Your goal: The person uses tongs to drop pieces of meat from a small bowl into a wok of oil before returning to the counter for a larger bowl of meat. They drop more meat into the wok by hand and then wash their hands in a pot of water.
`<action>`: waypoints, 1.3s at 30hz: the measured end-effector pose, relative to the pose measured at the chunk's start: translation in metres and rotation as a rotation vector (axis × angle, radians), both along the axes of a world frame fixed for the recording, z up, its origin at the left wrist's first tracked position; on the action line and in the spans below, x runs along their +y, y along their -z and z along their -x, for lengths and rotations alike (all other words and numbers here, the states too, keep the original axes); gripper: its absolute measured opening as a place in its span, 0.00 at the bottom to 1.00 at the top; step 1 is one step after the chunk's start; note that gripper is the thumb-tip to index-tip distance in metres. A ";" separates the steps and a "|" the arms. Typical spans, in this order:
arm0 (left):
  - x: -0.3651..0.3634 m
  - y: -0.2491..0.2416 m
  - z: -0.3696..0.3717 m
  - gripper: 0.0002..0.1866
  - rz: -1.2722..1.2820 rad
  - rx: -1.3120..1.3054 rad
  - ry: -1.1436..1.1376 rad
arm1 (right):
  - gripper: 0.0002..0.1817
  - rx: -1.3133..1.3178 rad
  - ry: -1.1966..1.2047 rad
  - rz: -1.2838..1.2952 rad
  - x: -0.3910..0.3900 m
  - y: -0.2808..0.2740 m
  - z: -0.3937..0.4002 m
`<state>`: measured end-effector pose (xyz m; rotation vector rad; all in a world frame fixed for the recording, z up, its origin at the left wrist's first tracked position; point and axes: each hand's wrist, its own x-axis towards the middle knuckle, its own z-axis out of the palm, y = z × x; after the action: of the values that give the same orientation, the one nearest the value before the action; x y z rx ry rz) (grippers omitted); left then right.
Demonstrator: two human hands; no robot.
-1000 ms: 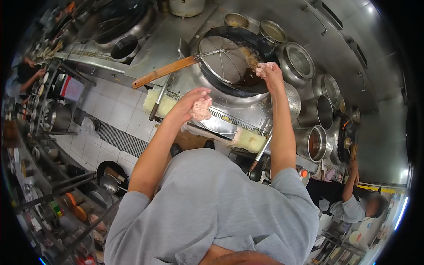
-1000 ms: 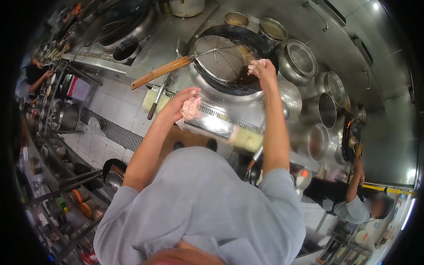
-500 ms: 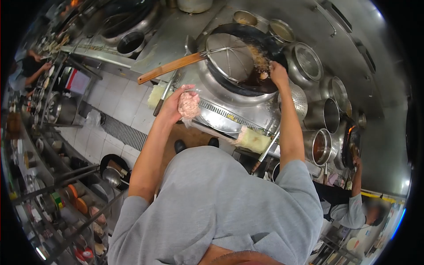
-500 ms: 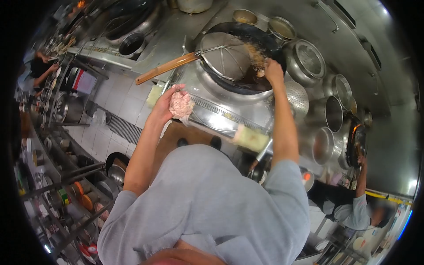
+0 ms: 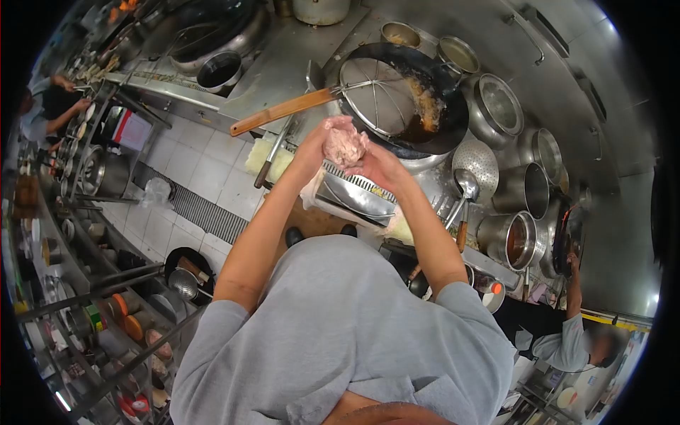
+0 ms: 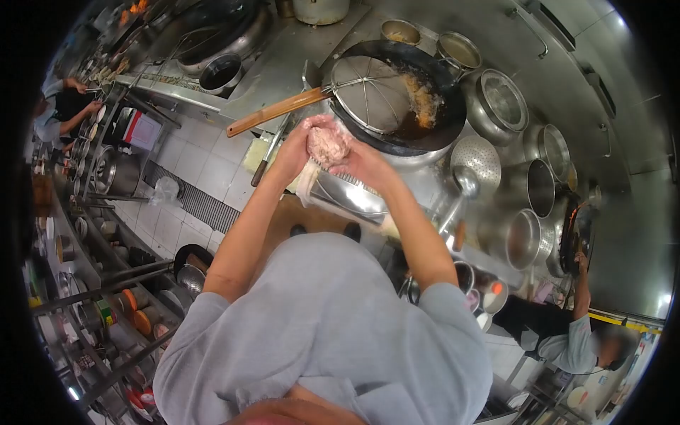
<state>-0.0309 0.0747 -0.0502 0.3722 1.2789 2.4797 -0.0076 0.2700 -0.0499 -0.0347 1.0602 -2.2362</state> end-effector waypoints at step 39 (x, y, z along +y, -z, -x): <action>-0.059 0.057 -0.050 0.09 0.065 -0.387 -0.107 | 0.19 0.791 0.538 -1.601 0.250 -0.002 0.133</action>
<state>0.0187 0.0154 -0.1075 -0.1913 1.2356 2.4287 -0.1402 0.5195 -0.0479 0.0701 3.2445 -1.0335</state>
